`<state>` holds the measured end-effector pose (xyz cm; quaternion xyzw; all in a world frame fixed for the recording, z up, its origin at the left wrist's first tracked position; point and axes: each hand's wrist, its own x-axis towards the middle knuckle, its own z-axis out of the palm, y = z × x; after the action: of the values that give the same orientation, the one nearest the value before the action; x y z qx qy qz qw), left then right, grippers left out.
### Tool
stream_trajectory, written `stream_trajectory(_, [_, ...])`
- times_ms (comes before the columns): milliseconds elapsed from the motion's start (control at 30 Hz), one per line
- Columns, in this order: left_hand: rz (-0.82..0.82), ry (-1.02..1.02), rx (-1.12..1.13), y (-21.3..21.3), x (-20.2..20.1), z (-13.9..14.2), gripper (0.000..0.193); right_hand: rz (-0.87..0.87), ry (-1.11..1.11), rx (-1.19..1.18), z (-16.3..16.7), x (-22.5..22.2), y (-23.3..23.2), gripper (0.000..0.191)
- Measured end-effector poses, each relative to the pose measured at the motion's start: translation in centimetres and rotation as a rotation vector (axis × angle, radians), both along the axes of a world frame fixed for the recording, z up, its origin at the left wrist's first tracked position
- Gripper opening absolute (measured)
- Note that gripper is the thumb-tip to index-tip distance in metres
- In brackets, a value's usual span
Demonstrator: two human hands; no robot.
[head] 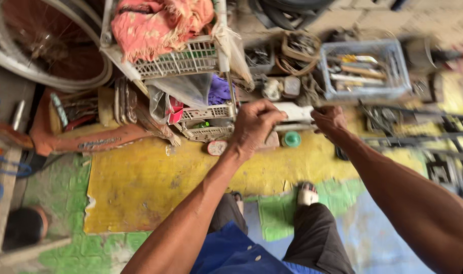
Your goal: The person retrieves a bicycle chain from a container, wipes it with a cloth, and places it onto the bicycle frame. The person then handles a small metal clip and places it on the frame.
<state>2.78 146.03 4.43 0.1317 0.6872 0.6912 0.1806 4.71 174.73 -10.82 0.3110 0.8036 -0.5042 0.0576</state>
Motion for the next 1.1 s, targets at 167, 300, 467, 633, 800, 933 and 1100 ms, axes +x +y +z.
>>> stream_trajectory(167, [0.066, 0.079, 0.035, 4.8, -0.9, -5.7, 0.018, -0.044, -0.079, 0.052, -9.5, -5.3, 5.1, 0.024])
stream_trajectory(300, [0.115, 0.18, -0.026, 6.7, -1.1, -10.4, 0.018, -0.056, -0.13, -0.144, -15.9, -8.7, 7.8, 0.021])
stream_trajectory(467, [0.116, 0.196, 0.013, 7.9, -3.1, -15.8, 0.017, -0.092, -0.297, -0.159, -20.7, -11.7, 8.9, 0.02])
stream_trajectory(633, [0.091, 0.132, 0.057, 9.4, -4.3, -22.5, 0.018, -0.116, -0.438, -0.022, -24.5, -14.1, 8.9, 0.023])
stream_trajectory(800, [0.078, 0.163, 0.068, 10.6, -4.8, -28.6, 0.02, -0.142, -0.489, 0.003, -28.6, -14.2, 9.4, 0.022])
stream_trajectory(933, [0.085, 0.134, 0.012, 10.5, -5.1, -32.2, 0.022, -0.15, -0.495, 0.0, -31.6, -14.6, 8.8, 0.022])
stream_trajectory(1100, [0.103, 0.093, 0.002, 10.3, -5.5, -35.5, 0.023, -0.164, -0.476, -0.016, -34.8, -15.6, 7.5, 0.022])
